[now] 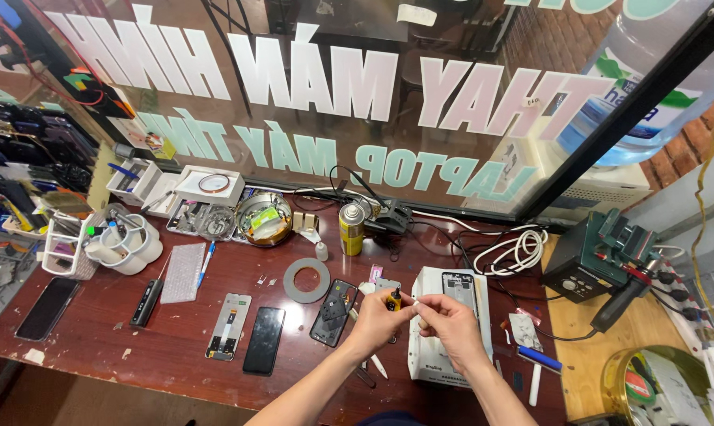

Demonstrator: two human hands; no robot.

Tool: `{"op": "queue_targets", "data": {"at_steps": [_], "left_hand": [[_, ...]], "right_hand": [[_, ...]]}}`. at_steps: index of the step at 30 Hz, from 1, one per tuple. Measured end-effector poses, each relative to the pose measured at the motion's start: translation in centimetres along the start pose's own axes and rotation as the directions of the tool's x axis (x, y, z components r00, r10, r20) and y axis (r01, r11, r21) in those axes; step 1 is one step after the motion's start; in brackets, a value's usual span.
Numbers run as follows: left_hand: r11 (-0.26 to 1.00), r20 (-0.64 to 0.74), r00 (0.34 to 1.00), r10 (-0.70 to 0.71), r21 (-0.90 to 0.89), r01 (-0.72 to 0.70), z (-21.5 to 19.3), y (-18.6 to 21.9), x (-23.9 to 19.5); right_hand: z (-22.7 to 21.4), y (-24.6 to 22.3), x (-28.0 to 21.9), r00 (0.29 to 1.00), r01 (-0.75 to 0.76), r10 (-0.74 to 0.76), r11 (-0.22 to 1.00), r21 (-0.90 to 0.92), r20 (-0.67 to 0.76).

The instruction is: The person disassembles a smartphone, removes the battery, and uses a plastic pry tool to separate the screen from the frame. They then apply adhesive to the frame and prepare to reassemble the device.

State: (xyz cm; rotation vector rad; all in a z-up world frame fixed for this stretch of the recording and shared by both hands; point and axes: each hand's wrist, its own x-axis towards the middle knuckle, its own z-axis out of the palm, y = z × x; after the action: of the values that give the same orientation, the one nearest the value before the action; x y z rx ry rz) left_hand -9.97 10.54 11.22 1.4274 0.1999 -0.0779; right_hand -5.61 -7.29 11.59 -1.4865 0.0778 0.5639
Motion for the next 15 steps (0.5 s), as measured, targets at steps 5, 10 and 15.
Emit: {"op": "queue_targets", "data": {"at_steps": [5,10,15], "left_hand": [[0.998,-0.039,0.998,0.047,0.032,-0.046,1.8,-0.7,-0.4],[0.961,-0.153,0.970,0.189,0.231,-0.150,3.3,-1.3,-0.3],[0.983,-0.116,0.987,0.109,0.159,-0.090,4.6,-0.2,-1.2]], "right_hand": [[-1.4,-0.2,-0.1,0.999,-0.034,0.033,0.999,0.037,0.035],[-1.8,-0.3,0.0,0.999,0.027,-0.026,0.999,-0.032,0.030],[-2.8,-2.0,0.2,0.982,0.186,-0.186,0.982,0.001,-0.027]]}}
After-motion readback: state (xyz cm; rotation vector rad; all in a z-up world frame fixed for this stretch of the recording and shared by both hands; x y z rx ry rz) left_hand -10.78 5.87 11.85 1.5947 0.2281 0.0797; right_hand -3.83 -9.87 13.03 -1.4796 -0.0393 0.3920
